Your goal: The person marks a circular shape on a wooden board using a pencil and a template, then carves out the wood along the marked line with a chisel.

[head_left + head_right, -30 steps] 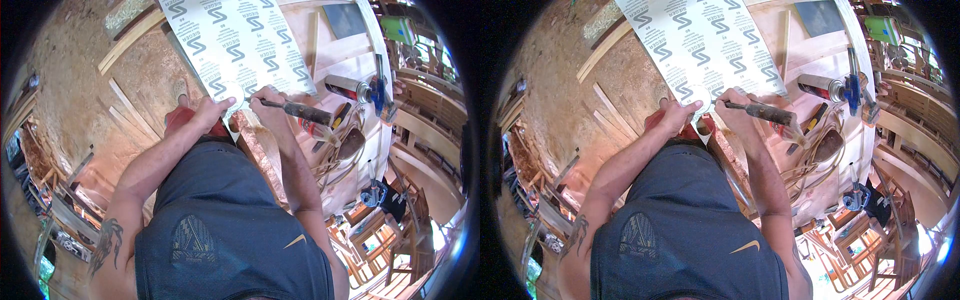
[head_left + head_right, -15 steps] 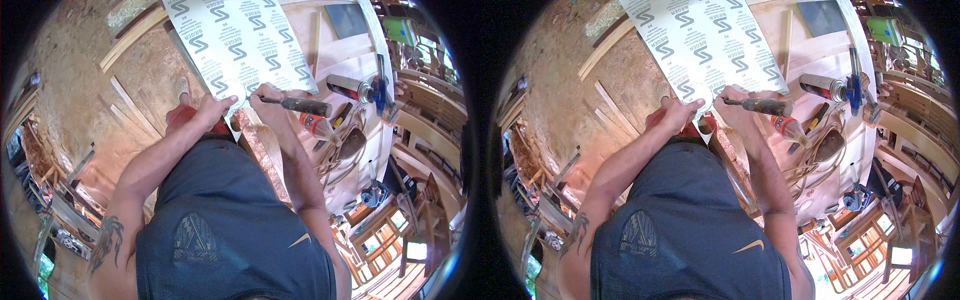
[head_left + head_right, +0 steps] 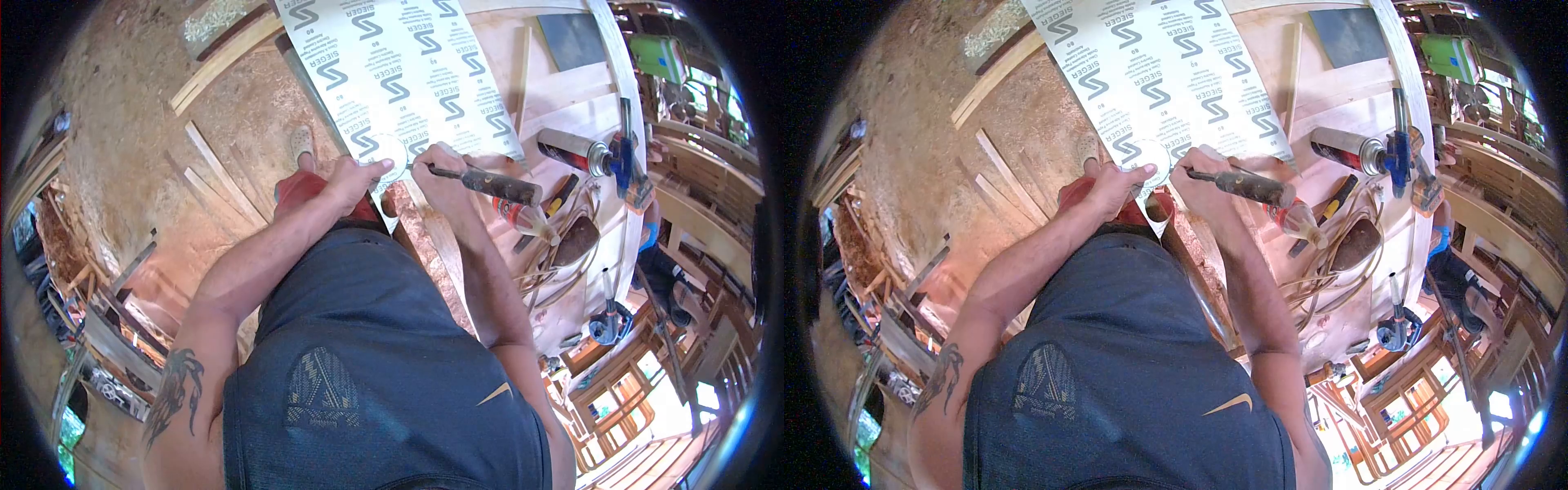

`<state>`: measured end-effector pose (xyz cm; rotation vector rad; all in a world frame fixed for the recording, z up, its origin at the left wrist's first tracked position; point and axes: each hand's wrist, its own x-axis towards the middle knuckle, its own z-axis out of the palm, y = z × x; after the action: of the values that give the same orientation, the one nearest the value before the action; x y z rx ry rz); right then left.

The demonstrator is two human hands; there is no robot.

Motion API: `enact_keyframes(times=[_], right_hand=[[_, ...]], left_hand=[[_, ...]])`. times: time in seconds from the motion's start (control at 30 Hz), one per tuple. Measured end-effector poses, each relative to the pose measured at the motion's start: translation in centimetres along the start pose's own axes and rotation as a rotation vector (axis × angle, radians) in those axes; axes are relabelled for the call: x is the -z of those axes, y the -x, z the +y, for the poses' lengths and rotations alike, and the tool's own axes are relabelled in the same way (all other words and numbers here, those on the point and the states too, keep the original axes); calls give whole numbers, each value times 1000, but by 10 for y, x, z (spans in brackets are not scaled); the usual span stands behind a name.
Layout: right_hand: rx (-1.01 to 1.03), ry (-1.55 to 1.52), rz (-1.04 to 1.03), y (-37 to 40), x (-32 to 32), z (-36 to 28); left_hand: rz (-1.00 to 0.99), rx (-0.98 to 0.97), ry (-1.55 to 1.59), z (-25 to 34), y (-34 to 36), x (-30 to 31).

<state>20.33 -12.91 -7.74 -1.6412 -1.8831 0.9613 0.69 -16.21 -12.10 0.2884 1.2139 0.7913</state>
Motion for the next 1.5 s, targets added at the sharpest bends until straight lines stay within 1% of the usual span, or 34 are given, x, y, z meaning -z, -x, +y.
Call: enact_keyframes(times=[0.07, 0.17, 0.37, 0.47, 0.57, 0.67, 0.77, 0.87, 0.97, 1.07, 1.17, 1.27, 1.37, 1.47, 1.5], right_hand=[[44, 6, 11, 0, -3, 8], [46, -31, 16, -1, 1, -2], [85, -43, 34, -1, -1, 2], [78, 5, 38, -1, -1, 1], [52, 12, 21, 0, 0, -4], [83, 28, 34, -1, 4, -13], [54, -35, 38, 0, 6, -18], [82, -43, 49, 1, 3, -14], [72, -44, 47, 1, -1, -1], [-251, -491, 18, 3, 7, -6], [-264, -470, -25, 3, 8, -2], [-252, -385, -96, -1, 13, -4], [-233, -274, -109, -4, 14, -3], [-230, -285, -102, -6, 14, -4], [-234, -291, -111, -7, 15, -5]], left_hand=[[6, -7, 0, 1, 0, -1], [-6, 16, 0, 2, 0, 0], [-8, -4, -16, 4, 1, -2], [-16, 31, -81, 5, -1, 1], [-1, 25, -26, 11, 4, -4], [-51, 103, -32, 15, 3, -2], [-15, 15, 10, 7, 2, -4], [-19, 35, 26, 4, 0, -2], [-69, 81, -4, 6, -2, 1], [-29, 45, -28, 3, -1, 2], [-28, 6, -1, 7, 2, -3], [-57, 12, -24, 9, 3, -2], [-60, 2, -20, 5, 0, 0], [-47, 80, -58, 6, -1, 3], [-42, 78, -60, 7, 0, 2]])
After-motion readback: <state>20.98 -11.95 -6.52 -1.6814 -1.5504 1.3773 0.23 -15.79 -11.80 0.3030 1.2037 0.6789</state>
